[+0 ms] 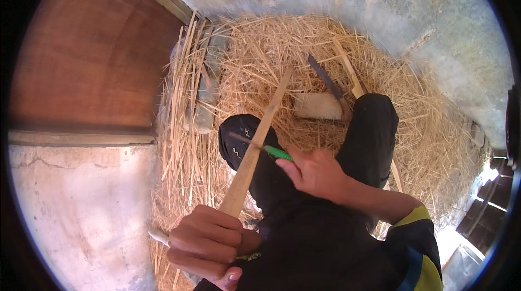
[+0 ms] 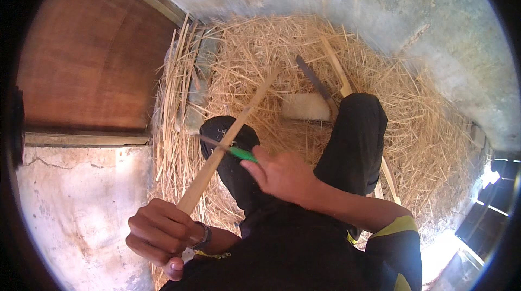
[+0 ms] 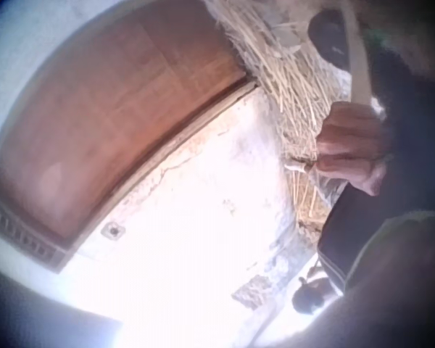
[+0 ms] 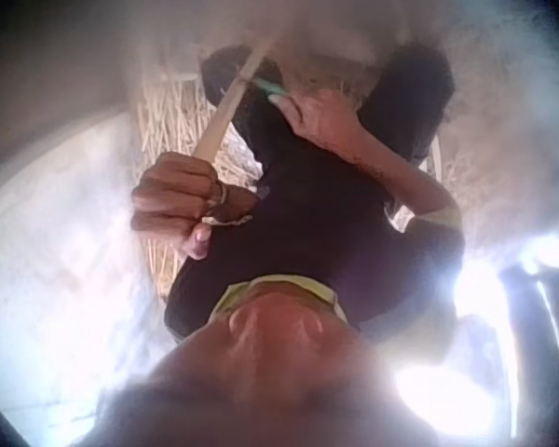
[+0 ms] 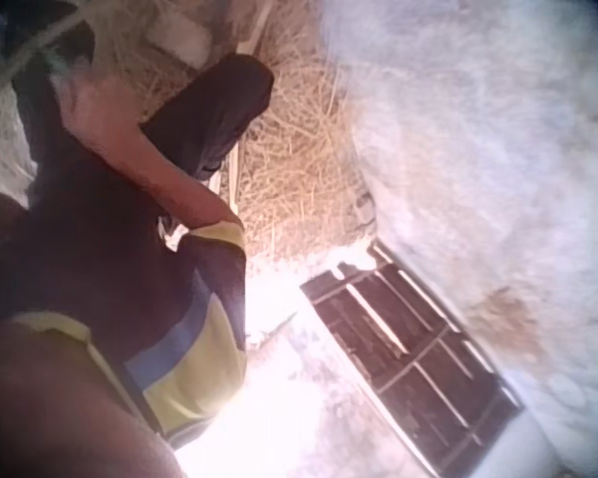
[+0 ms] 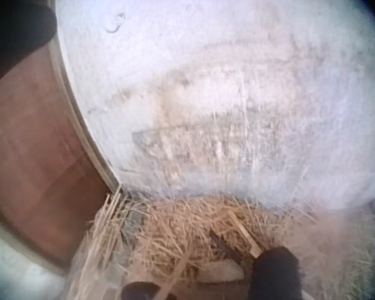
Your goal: The person sits on a straw-covered floor and uses a green utility knife to shave thin strips from a long, thin piece of wood held in their left hand. The person repeatedly scrapes the blade along the wood's length to remove the outer layer.
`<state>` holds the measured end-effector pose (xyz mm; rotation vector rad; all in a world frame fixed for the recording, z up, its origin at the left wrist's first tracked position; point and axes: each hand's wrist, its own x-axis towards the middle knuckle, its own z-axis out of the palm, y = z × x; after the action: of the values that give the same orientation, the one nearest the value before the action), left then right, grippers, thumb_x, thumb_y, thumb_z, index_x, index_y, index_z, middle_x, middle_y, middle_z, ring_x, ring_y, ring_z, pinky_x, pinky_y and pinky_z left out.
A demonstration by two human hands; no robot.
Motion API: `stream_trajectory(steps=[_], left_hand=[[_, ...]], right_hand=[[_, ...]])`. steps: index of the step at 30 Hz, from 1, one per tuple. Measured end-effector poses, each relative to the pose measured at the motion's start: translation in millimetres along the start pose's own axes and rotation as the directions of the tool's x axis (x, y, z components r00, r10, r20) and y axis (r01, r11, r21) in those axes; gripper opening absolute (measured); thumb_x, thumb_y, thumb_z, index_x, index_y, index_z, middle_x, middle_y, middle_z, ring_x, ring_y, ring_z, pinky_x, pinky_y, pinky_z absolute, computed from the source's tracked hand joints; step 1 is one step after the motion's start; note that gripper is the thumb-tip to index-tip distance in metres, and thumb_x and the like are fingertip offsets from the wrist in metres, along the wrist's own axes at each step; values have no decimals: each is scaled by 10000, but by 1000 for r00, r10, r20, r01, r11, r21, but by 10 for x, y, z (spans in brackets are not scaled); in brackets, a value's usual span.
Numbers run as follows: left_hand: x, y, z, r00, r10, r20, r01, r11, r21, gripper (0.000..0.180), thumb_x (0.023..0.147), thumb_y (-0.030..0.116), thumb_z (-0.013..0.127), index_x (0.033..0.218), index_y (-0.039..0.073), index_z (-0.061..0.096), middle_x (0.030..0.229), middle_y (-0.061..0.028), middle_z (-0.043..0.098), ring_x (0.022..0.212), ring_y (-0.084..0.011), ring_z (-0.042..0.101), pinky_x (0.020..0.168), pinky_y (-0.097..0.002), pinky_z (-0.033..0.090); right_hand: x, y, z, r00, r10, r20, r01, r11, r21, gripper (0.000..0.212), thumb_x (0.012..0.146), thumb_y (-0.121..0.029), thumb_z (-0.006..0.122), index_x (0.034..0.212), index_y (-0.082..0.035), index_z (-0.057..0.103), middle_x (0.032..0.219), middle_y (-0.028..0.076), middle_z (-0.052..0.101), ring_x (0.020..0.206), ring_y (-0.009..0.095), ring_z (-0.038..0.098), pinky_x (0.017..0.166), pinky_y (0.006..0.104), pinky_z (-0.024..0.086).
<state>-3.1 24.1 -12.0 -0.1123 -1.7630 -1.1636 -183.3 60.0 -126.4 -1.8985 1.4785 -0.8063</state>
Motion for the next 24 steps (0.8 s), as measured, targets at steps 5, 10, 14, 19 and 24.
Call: stream_trajectory(steps=[5, 10, 14, 19, 24], left_hand=[[-42, -73, 112, 993, 40, -107, -40, 999, 3, 491, 739, -61, 574, 434, 119, 233, 366, 6, 309, 269, -85, 277, 283, -219, 266], [-4, -38, 0, 996, 56, -70, -54, 998, 28, 511, 739, -49, 574, 443, 131, 199, 354, 3, 329, 256, -87, 302, 276, -216, 311], [1, -27, 33, 996, 42, -83, -38, 998, 54, 511, 747, -24, 572, 448, 136, 189, 349, -2, 342, 247, -88, 318, 268, -222, 318], [-40, -14, -52, 992, 33, -120, -26, 998, 57, 503, 760, 1, 556, 452, 146, 186, 347, -4, 360, 242, -88, 326, 261, -225, 325], [-50, -14, -76, 991, 64, -116, -52, 994, 100, 499, 775, 17, 544, 466, 156, 178, 344, 0, 369, 240, -85, 326, 258, -226, 337]], right_hand=[[-145, -119, 28, 998, -59, -20, 61, 995, 80, 305, 920, -356, 551, 851, -61, 514, 534, 141, 554, 464, 343, 574, 419, 440, 449], [-99, 31, 61, 999, -39, -35, 39, 999, -18, 280, 902, -319, 589, 842, -53, 523, 539, 118, 544, 456, 317, 568, 409, 408, 442], [-117, -20, 79, 990, -111, -82, 108, 993, -40, 323, 908, -369, 564, 836, -56, 526, 539, 112, 562, 449, 302, 578, 389, 413, 439], [-54, -37, 118, 995, -31, -92, 20, 993, -115, 345, 910, -396, 555, 858, -55, 535, 544, 99, 574, 452, 294, 585, 391, 422, 443], [-173, -132, 90, 1000, -27, -11, 27, 1000, -8, 329, 913, -363, 561, 894, -35, 541, 528, 133, 557, 446, 326, 576, 406, 433, 454]])
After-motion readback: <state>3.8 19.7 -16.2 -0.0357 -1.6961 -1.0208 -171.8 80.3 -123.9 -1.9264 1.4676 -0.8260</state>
